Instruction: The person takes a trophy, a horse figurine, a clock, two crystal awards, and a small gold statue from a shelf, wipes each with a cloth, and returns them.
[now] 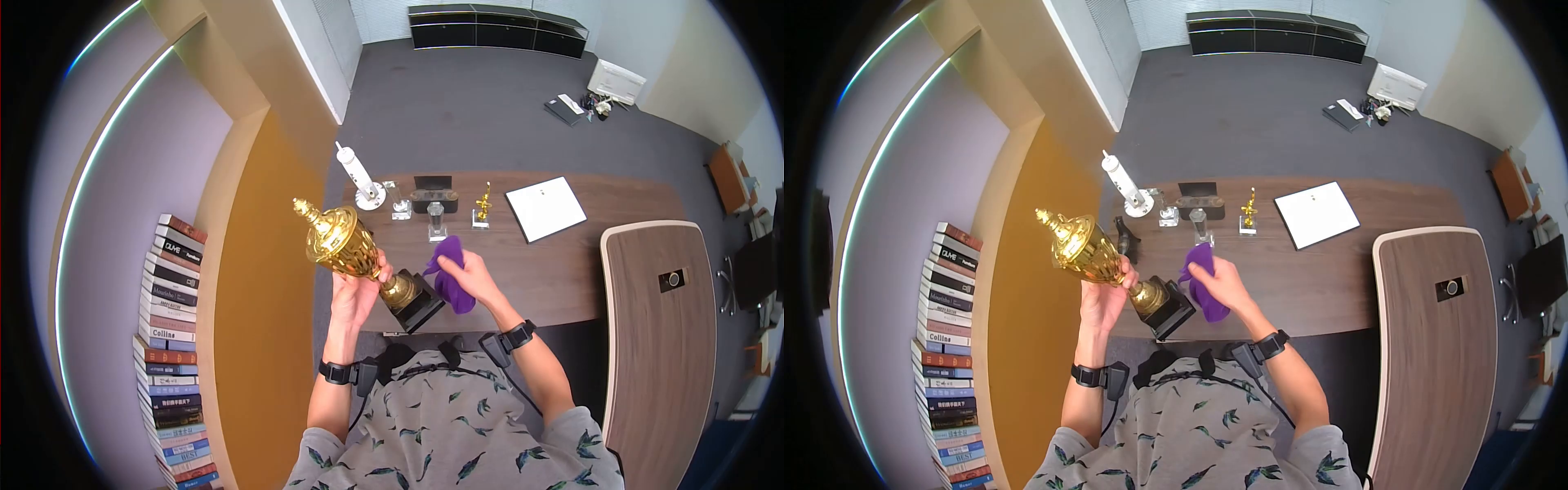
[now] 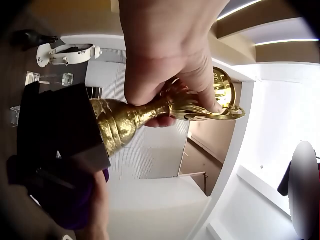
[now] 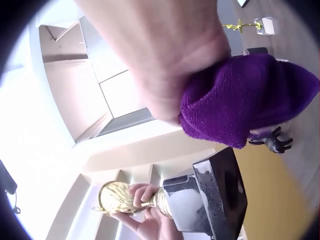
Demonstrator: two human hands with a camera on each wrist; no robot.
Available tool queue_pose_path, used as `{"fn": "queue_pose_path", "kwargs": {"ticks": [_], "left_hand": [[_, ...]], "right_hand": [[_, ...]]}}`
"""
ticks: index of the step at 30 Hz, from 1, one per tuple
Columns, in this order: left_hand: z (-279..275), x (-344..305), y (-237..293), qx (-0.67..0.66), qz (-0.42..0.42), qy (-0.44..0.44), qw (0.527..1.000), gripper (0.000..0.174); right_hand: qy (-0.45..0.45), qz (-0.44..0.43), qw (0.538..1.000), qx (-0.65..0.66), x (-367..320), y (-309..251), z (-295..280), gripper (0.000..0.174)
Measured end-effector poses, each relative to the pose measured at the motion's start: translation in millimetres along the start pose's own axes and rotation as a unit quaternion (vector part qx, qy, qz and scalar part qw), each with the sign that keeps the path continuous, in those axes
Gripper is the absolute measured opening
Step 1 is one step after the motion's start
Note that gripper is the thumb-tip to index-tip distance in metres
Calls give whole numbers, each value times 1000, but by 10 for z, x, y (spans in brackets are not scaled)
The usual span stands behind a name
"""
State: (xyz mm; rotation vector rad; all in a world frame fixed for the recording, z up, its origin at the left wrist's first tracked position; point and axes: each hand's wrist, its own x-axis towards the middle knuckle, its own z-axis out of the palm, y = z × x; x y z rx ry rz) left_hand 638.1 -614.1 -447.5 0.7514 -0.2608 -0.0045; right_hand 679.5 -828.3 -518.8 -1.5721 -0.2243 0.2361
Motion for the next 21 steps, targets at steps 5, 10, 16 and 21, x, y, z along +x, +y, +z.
{"fn": "queue_pose_path", "kwargs": {"ticks": [5, 10, 16, 21], "left_hand": [[99, -69, -117, 40, -45, -13, 998, 59], [270, -115, -146, 101, -24, 28, 994, 60], [88, -205, -190, 105, 71, 181, 975, 54], [89, -103, -248, 150, 191, 303, 922, 40]], "right_hand": [[-27, 60, 984, 166, 52, -163, 163, 31], [-64, -182, 973, -125, -84, -67, 397, 27], [-25, -197, 962, -186, -405, -229, 481, 32], [-79, -310, 867, -383, -603, -365, 634, 45]]}}
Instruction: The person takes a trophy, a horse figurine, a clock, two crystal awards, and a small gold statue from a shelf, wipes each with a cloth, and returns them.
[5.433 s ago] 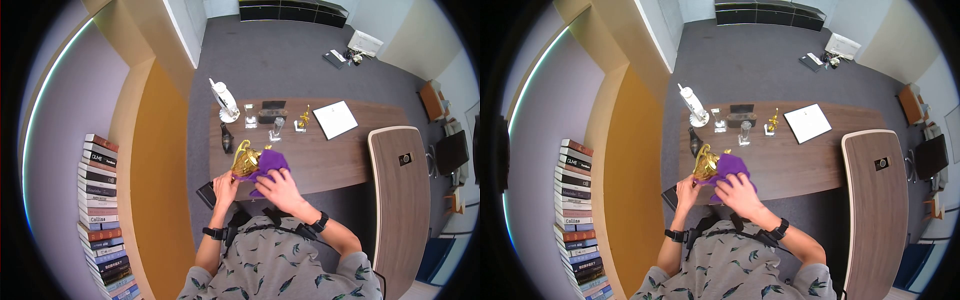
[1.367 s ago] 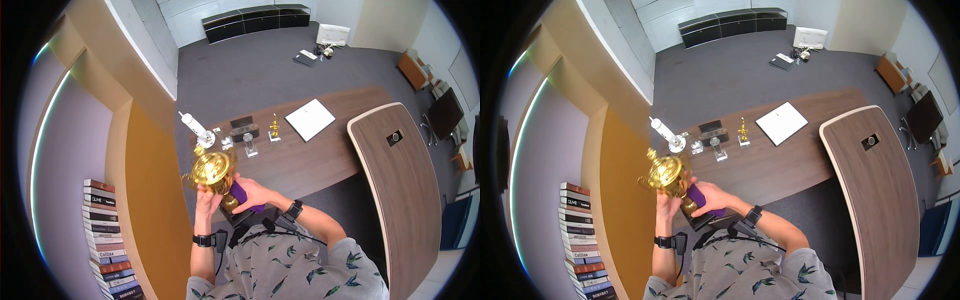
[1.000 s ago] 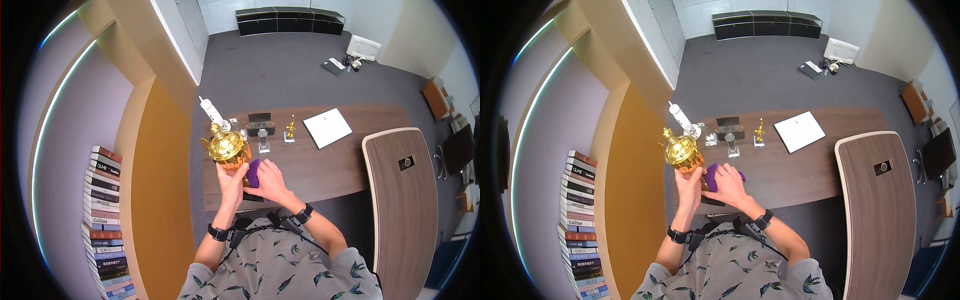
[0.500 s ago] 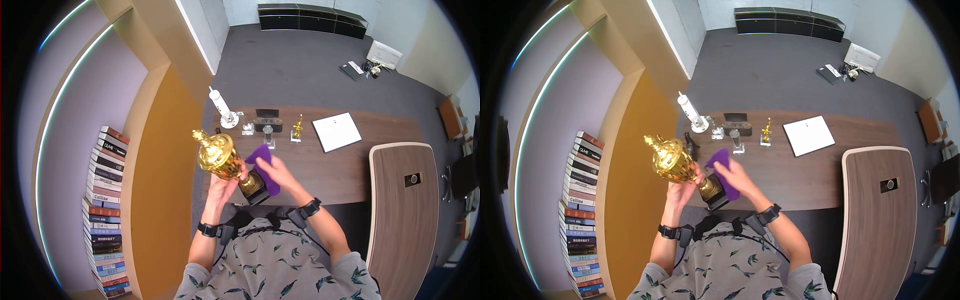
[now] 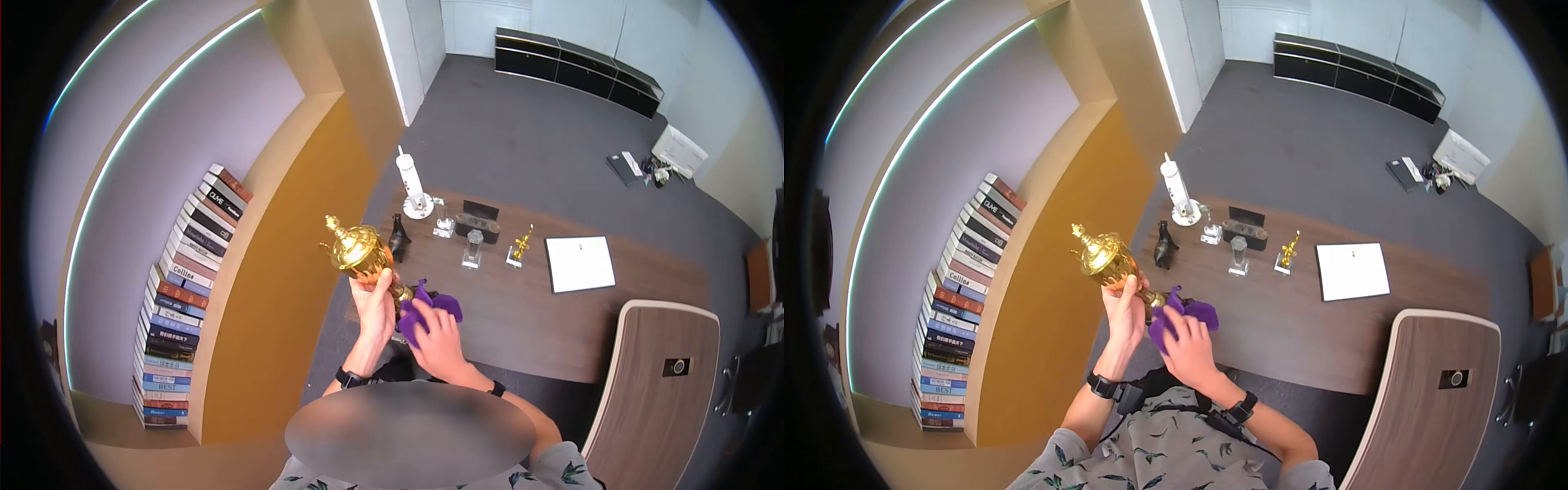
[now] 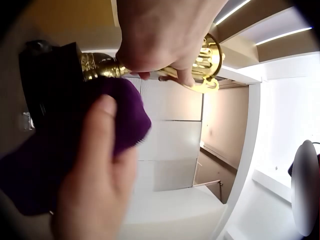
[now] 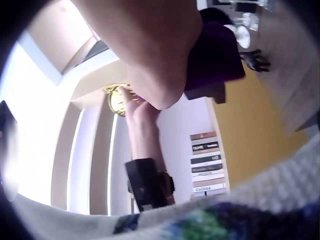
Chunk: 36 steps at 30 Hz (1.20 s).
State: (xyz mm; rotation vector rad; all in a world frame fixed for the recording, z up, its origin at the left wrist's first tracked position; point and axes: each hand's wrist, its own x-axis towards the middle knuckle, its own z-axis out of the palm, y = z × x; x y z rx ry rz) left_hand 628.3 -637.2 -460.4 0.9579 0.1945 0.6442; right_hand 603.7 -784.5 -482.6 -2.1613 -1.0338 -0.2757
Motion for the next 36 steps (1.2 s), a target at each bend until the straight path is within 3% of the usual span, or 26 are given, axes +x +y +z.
{"fn": "queue_pose_path", "kwargs": {"ticks": [2, 4, 6, 8, 9, 10, 11, 13, 14, 16, 18, 19, 20, 21, 22, 24, 26, 27, 28, 31, 34, 36], "left_hand": [[-4, 29, 17, -29, -3, 41, 999, 38], [-12, 23, 45, -34, -1, 35, 999, 38], [-68, 6, 48, -26, -17, 33, 999, 54], [-106, -20, 79, -29, -7, 27, 999, 50], [-164, -30, 114, -38, -7, 13, 999, 49], [-229, -33, 158, -47, -6, -1, 999, 49], [-317, -18, 225, -52, 3, 6, 999, 49], [-530, -20, 431, -74, -31, -92, 993, 52], [-635, -43, 540, -75, -23, -86, 993, 52], [-817, -91, 744, -69, -68, -184, 978, 58], [-975, -145, 878, -63, -74, -213, 972, 66], [-1055, -164, 927, -71, -82, -214, 971, 69], [-1146, -201, 973, -79, -91, -213, 970, 71], [-1241, -218, 1043, -81, -94, -233, 965, 75], [-1307, -274, 1120, -113, -106, -182, 971, 77], [-1583, -278, 1294, -115, -118, -205, 965, 78], [-1899, -287, 1370, -115, -140, -173, 968, 83], [-1970, -303, 1479, -80, -132, -150, 977, 88], [-2141, -306, 1491, -104, -106, -183, 972, 85], [-2328, -335, 1846, -151, -98, -163, 970, 84], [-2564, -329, 2027, -150, -79, -148, 974, 85], [-2692, -318, 2093, -138, -40, -144, 979, 83]], "right_hand": [[1, -49, 997, -58, -7, 34, 46, 49], [-60, -114, 989, -79, -2, 105, 34, 49], [-77, -143, 982, -99, 15, 145, 18, 49], [-141, -154, 977, -51, 60, 162, -41, 45], [-124, -149, 981, 12, 116, 145, -85, 35], [-128, -159, 979, 10, 135, 158, -58, 35], [-56, -101, 990, 76, 147, 189, 12, 29], [54, 39, 978, 198, 286, 151, 93, 17], [55, 152, 935, 315, 337, 119, 111, 17], [-53, 287, 802, 520, 475, 74, 228, 21], [-150, 307, 749, 568, 643, -102, 401, 26], [-200, 282, 743, 573, 726, -203, 539, 29], [-269, 196, 726, 602, 796, -306, 649, 30], [-301, 213, 713, 596, 835, -366, 752, 30], [-333, 230, 700, 589, 872, -444, 860, 31], [-347, 233, 712, 565, 864, -540, 1177, 34], [-374, 152, 767, 498, 765, -483, 1653, 39], [-374, 167, 829, 380, 788, -626, 1628, 41], [-335, 116, 874, 331, 813, -837, 1589, 38], [-374, 78, 887, 258, 911, -1172, 1589, 29], [-293, -16, 936, 192, 968, -1359, 1665, 28], [-253, 3, 950, 180, 977, -1438, 1706, 29]]}}
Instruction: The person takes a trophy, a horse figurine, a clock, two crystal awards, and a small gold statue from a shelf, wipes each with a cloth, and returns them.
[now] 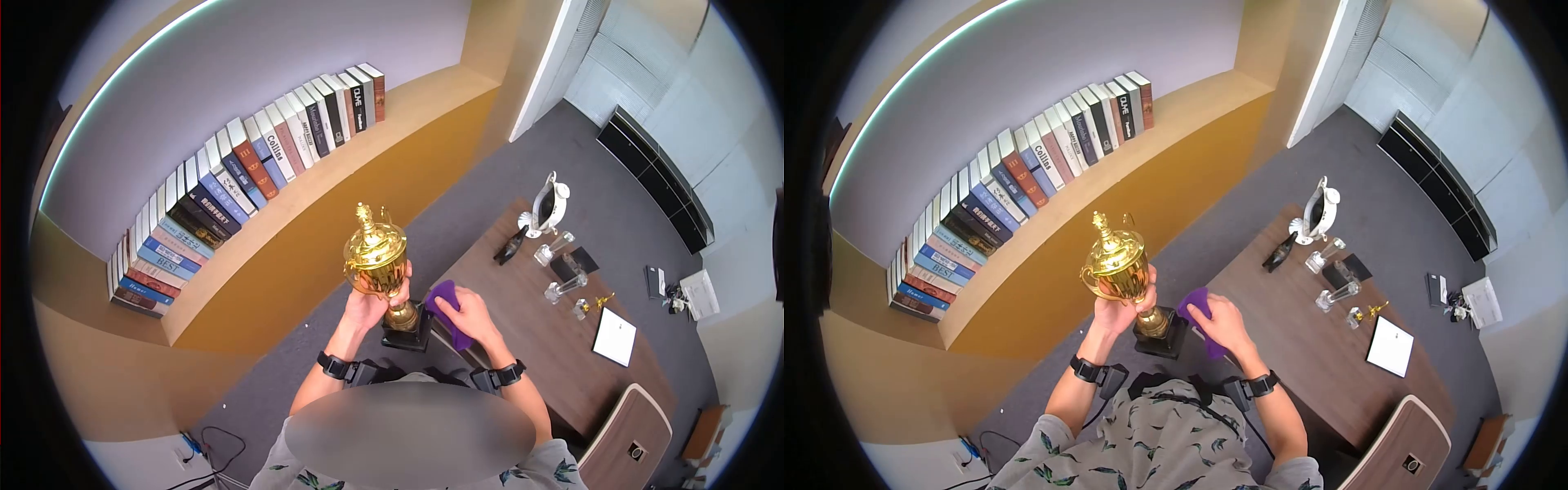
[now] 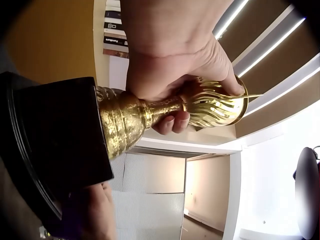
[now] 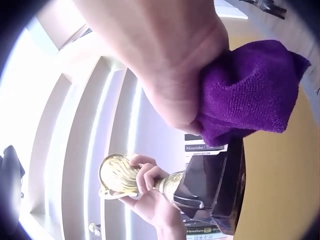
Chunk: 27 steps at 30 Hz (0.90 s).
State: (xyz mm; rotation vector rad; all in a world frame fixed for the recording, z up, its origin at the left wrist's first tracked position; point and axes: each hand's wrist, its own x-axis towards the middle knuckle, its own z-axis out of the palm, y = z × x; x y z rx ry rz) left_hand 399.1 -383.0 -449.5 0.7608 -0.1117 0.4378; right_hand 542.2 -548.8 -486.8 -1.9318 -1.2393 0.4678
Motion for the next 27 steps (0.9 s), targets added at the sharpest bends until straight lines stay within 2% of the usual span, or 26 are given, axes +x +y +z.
{"fn": "queue_pose_path", "kwargs": {"ticks": [1, 2, 4, 5, 6, 8, 9, 12, 17, 20, 22, 26, 27], "left_hand": [[-78, -7, 55, -3, -1, -23, 1000, 78], [-111, -20, 81, -4, -4, -21, 1000, 78], [-139, -31, 122, 73, 43, 57, 995, 71], [-151, -24, 132, 47, 64, 71, 994, 63], [-149, -28, 125, 46, 60, 72, 995, 63], [-140, -18, 122, 62, 95, 129, 985, 62], [-183, -25, 128, 50, 90, 116, 988, 63], [-117, -37, 80, 70, 99, 163, 979, 63], [40, -39, -12, 62, 116, 220, 966, 78], [55, -44, -95, 94, 141, 237, 957, 78], [92, -18, -59, 107, 153, 241, 952, 78], [158, 64, 84, 102, 121, 233, 960, 77], [154, 67, 134, 115, 87, 213, 966, 77]], "right_hand": [[45, 15, 999, -10, 11, -54, 38, 30], [44, 18, 999, -8, -1, -113, 66, 30], [79, 24, 994, 70, 2, -418, 67, 31], [76, -2, 995, 63, -9, -459, 142, 39], [77, -32, 996, 38, -7, -522, 227, 50], [89, -25, 996, -13, -13, -706, 366, 59], [89, -10, 995, -53, 3, -743, 435, 64], [102, -21, 989, -103, 120, -824, 521, 66], [95, -31, 984, -149, 314, -794, 604, 51], [57, -31, 980, -186, 435, -755, 620, 50], [68, -49, 980, -179, 503, -750, 599, 50], [65, -110, 982, -136, 559, -662, 448, 48], [67, -129, 981, -131, 573, -634, 404, 48]]}}
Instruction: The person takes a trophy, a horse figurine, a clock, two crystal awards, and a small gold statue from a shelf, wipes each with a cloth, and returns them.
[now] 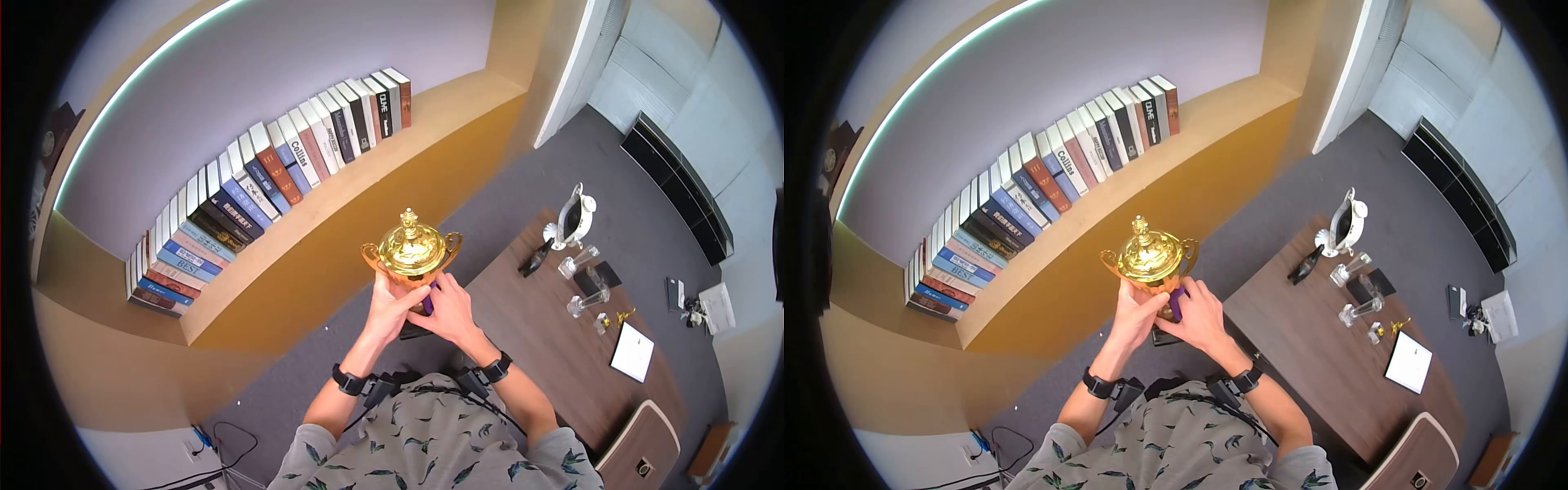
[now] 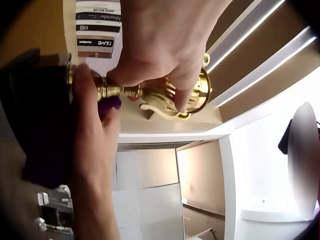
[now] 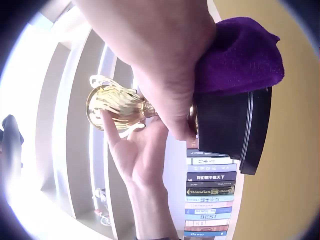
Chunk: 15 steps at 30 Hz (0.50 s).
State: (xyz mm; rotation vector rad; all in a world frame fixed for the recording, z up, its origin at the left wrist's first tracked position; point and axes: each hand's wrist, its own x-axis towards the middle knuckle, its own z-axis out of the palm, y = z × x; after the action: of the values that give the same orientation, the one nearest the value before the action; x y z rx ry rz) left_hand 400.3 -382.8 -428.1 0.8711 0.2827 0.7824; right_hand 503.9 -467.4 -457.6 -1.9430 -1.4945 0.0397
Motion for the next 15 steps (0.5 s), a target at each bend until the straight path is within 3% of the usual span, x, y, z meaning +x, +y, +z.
{"fn": "queue_pose_path", "kwargs": {"ticks": [5, 9, 11, 13, 15], "left_hand": [[64, 41, 124, 124, -28, -47, 991, 74], [132, -4, 58, 170, 10, 17, 985, 72], [156, 3, 84, 207, 54, -3, 977, 71], [195, 11, 214, 224, 77, 6, 971, 68], [210, 9, 386, 186, 86, 42, 978, 66]], "right_hand": [[-29, -49, 998, 13, 86, 83, -233, 53], [-35, -81, 996, 21, 119, 162, -241, 58], [-31, -101, 993, 48, 140, 199, -290, 61], [-47, -125, 987, 91, 176, 280, -379, 58], [-29, -79, 971, 222, 133, 466, -397, 50]]}}
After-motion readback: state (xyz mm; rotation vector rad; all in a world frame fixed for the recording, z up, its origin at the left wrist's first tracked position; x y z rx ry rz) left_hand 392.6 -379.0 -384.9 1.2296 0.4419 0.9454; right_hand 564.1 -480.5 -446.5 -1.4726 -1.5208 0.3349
